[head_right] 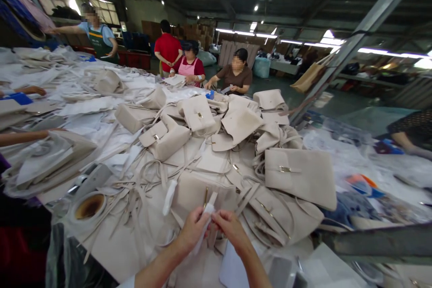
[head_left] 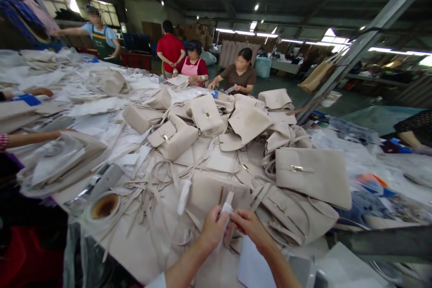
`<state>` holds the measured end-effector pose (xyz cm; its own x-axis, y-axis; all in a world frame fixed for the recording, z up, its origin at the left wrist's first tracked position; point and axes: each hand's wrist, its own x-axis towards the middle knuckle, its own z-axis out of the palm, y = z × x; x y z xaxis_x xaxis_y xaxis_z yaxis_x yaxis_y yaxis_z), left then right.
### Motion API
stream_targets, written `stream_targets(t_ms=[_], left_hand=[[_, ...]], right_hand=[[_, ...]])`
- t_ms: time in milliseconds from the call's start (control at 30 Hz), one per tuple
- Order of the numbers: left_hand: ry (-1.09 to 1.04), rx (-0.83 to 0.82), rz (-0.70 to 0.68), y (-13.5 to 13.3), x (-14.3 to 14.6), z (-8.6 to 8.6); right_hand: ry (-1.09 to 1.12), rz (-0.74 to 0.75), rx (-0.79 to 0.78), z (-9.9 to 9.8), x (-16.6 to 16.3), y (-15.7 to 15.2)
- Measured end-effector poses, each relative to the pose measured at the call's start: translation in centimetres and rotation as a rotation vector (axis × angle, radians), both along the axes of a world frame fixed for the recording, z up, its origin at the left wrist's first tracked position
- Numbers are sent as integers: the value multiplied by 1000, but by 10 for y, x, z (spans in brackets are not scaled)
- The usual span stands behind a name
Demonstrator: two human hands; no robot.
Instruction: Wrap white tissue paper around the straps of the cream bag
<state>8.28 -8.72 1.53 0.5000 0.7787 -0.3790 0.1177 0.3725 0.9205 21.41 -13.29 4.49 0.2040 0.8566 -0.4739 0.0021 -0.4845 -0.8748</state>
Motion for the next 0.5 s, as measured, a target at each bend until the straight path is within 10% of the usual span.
stream_targets(t_ms=[500], left_hand=[[5, 8, 14, 6, -3, -3]], right_hand=[[355, -124, 104, 23, -2, -11]])
